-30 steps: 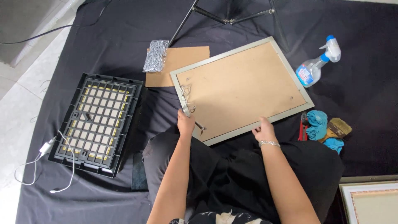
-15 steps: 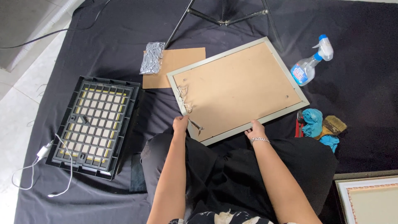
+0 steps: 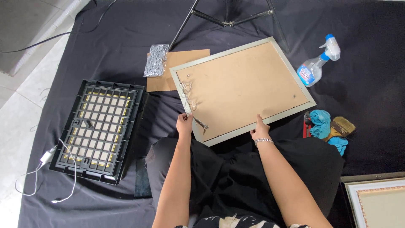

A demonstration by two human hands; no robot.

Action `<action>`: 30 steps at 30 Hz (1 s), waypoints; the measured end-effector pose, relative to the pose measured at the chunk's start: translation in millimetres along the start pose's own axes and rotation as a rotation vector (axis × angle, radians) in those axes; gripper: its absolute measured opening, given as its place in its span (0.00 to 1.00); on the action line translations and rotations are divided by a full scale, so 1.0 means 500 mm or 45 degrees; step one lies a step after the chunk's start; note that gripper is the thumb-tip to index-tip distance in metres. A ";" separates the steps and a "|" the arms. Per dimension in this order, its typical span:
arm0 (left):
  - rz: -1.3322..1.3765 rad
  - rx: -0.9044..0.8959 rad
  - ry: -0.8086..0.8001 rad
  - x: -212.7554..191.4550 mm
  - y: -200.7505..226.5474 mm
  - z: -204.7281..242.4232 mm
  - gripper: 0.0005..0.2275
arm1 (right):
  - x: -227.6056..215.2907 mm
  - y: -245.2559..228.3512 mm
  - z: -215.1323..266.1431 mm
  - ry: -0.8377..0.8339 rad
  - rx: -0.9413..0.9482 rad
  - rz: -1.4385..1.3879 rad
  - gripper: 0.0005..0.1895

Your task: Securing a hanging wire to the back of a picture frame by threading it through eyelets and twisting the ends.

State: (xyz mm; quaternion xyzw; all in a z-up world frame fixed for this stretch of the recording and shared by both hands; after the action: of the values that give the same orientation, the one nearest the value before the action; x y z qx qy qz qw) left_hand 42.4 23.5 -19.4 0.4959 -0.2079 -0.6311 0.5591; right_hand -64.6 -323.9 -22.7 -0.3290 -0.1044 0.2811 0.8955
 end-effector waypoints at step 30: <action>0.172 0.506 0.016 -0.101 0.243 0.319 0.17 | -0.025 -0.071 0.141 0.263 -0.418 0.127 0.50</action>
State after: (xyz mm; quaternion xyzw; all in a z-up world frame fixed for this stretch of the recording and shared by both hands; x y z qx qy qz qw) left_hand -39.7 -11.9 166.8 0.5853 -0.3574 -0.5357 0.4927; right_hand -85.6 -316.0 53.9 -0.5024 -0.0398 0.2691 0.8208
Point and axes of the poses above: each hand's wrist, its own z-axis away from the middle knuckle, its own x-axis out of the palm, y = z × x, the point moved 3 cm from there along -z, towards the middle knuckle, and after that the axes turned 5 degrees about z, right-handed, at the moved point
